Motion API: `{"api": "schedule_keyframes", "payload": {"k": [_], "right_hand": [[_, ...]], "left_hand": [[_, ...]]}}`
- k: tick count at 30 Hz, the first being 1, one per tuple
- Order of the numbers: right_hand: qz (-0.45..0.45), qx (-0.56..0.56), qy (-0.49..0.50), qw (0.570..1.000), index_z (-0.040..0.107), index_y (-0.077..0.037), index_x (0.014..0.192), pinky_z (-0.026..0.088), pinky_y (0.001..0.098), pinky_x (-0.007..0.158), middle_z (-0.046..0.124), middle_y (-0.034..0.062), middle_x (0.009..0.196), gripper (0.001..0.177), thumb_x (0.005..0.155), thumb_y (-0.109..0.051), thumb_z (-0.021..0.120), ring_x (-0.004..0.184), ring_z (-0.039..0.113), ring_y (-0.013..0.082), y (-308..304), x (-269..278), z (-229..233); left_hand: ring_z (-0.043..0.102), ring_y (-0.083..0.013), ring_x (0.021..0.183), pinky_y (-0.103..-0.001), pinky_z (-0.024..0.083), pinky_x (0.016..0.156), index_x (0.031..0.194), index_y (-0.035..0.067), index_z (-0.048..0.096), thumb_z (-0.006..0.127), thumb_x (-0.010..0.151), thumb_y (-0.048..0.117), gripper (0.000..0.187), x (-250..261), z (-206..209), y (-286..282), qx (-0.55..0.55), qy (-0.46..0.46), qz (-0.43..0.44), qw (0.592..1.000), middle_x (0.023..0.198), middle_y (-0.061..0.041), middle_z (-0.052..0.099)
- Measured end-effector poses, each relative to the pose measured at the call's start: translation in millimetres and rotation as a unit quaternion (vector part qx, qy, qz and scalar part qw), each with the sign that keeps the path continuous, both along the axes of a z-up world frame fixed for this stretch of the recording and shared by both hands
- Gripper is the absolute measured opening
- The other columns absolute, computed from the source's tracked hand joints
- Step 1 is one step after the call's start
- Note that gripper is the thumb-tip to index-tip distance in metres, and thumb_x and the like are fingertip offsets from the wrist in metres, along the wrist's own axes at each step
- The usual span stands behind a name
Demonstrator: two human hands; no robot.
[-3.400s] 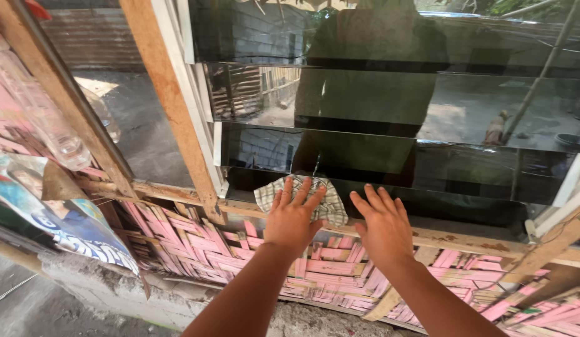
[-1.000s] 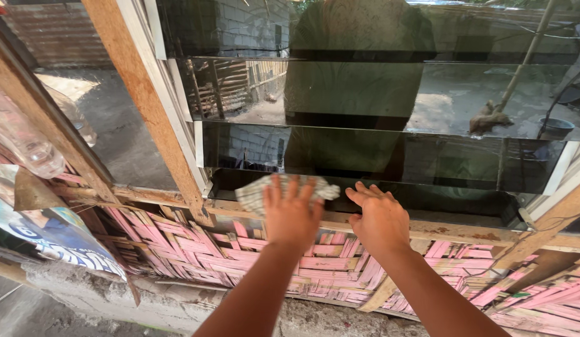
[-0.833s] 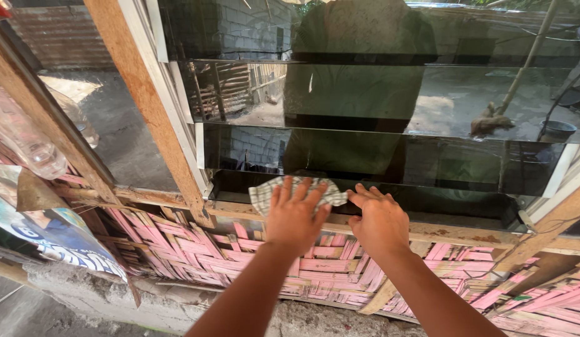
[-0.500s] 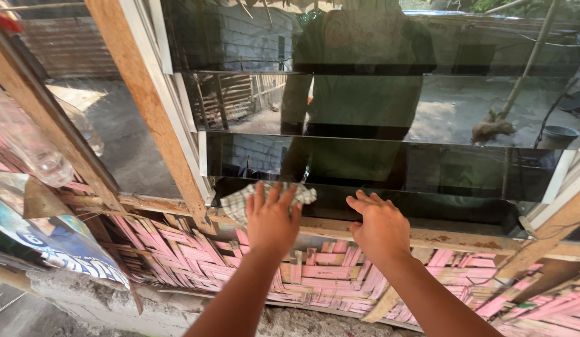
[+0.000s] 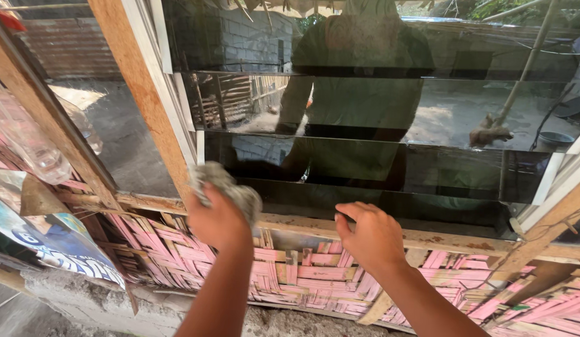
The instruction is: The person cleans glass slats using a spray bottle and a cloth, wiping both sides of each piece of glass.
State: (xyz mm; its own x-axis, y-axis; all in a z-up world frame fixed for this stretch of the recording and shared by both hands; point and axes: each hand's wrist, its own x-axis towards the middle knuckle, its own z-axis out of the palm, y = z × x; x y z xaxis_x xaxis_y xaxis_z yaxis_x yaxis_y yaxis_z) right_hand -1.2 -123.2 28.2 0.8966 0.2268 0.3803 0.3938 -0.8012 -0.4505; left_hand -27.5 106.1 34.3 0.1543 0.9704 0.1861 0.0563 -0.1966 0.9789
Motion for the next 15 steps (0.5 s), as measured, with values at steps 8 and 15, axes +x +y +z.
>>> {"api": "schedule_keyframes", "payload": {"k": [8,15], "right_hand": [[0.069,0.105,-0.332,0.935,0.076,-0.011,0.111,0.052,0.0415,0.095,0.067,0.0093,0.126,0.026,0.086,-0.005,0.07,0.114,0.061,0.0309,2,-2,25],[-0.009,0.044,-0.347,0.937,0.065,-0.011,0.139,0.035,0.0506,0.116,0.042,0.0206,0.161,0.056,0.086,0.005,0.062,0.147,0.04,0.0396,-15,17,12]], "left_hand": [[0.044,-0.043,0.135,-0.054,0.042,0.107,0.151,-0.001,0.033,0.048,0.107,0.047,0.067,64,35,8,-0.032,-0.133,-0.113,0.984,0.149,-0.03,0.037],[0.0,-0.0475,0.159,-0.055,0.015,0.126,0.163,0.006,0.022,0.039,0.111,0.03,0.06,83,-7,-44,0.237,0.003,-0.134,0.962,0.171,-0.025,0.012]]}}
